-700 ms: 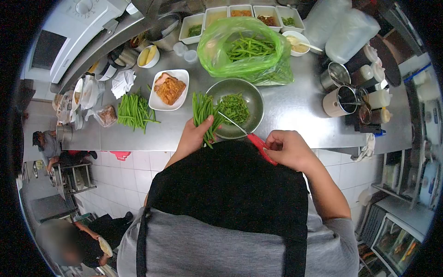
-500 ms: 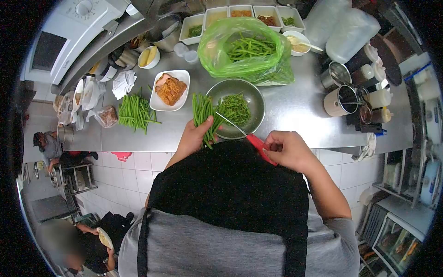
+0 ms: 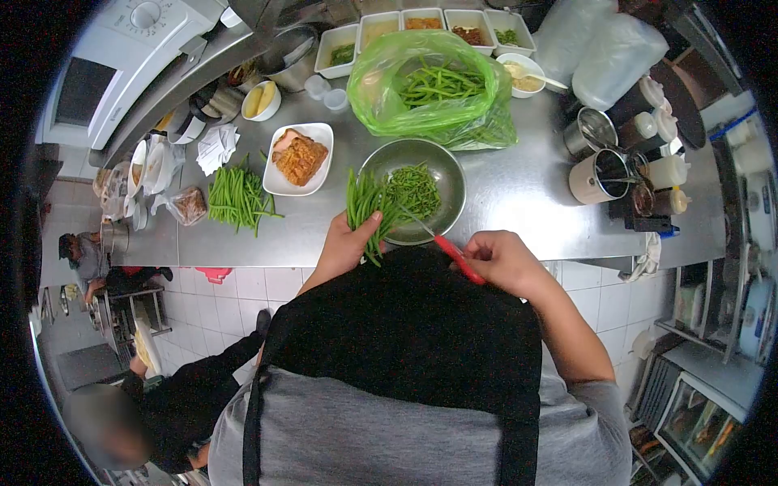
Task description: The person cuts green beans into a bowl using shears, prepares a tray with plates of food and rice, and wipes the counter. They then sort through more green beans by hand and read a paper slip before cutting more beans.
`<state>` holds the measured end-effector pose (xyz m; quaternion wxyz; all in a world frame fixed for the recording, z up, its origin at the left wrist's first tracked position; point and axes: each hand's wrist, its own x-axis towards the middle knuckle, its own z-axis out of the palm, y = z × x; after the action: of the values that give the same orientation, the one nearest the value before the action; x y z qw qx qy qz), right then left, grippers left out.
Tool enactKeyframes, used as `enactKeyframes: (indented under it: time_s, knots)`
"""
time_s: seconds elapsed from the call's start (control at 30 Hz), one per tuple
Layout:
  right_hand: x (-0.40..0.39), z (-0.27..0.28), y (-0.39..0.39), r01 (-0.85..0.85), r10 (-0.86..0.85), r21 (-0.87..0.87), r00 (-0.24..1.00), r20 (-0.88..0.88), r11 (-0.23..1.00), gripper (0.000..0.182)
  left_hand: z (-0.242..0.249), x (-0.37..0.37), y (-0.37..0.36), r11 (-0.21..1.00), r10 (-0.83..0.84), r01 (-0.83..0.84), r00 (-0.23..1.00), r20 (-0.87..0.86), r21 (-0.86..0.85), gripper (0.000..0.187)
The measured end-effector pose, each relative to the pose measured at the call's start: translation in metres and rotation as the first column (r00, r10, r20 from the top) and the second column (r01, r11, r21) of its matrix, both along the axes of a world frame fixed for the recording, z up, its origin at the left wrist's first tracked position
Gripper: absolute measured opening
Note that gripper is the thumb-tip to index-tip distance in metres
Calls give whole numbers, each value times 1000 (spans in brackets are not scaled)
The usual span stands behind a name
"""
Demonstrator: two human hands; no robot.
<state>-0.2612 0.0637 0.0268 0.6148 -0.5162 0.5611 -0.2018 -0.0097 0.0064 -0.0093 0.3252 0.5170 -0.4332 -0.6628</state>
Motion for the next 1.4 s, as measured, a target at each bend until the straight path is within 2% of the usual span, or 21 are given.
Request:
enactKeyframes:
  time_s: [0.07, 0.17, 0.27, 0.47, 0.57, 0.67, 0.77, 0.87, 0.97, 1.17, 1.27, 1.4]
  knots:
    - [-7, -7, 4, -36, 29, -103, 997, -75, 994, 9, 5, 0, 1, 1000, 13, -12, 997, 70, -20, 20]
    - [-19, 6, 8, -6, 0, -66, 996, -90, 998, 11, -2, 4, 1, 997, 34, -30, 998, 53, -76, 21]
    - [-25, 19, 8, -3, 5, 16, 994, -109, 1000, 9, -4, 9, 0, 1000, -4, 5, 998, 57, -21, 22]
    - [-15, 3, 3, -21, 7, -116, 993, -117, 993, 12, 3, 6, 1, 999, -42, 43, 996, 82, -9, 21]
    - [-13, 7, 0, 5, -15, -77, 991, -131, 997, 11, 1, 9, 2, 998, -61, 61, 996, 70, -1, 22]
    - [-18, 7, 3, 44, -57, -113, 992, -116, 993, 9, 5, 15, -1, 987, -90, 97, 994, -57, 131, 26]
    - [-17, 22, 5, 81, -84, -121, 996, -19, 989, 8, 11, 15, 0, 978, -34, 67, 986, -162, 200, 28]
    - [-12, 36, 7, -5, 8, -99, 1000, 27, 995, 11, 11, 15, 0, 974, -31, 73, 981, -190, 214, 27]
    - [-6, 31, 7, -94, 69, -167, 986, -153, 981, 15, 5, 14, 1, 990, -34, 49, 993, -112, 133, 25]
    - [3, 23, 2, -135, 91, -222, 976, -198, 966, 21, 6, 10, 4, 1000, -3, 3, 999, -42, 13, 20]
    - [6, 27, 1, -149, 110, -181, 972, -210, 972, 13, 10, 8, 6, 999, 31, -31, 999, 10, 10, 19]
    - [5, 22, 1, -116, 82, -171, 977, -197, 978, 14, 9, 6, 5, 997, 68, -67, 998, 14, -25, 18]
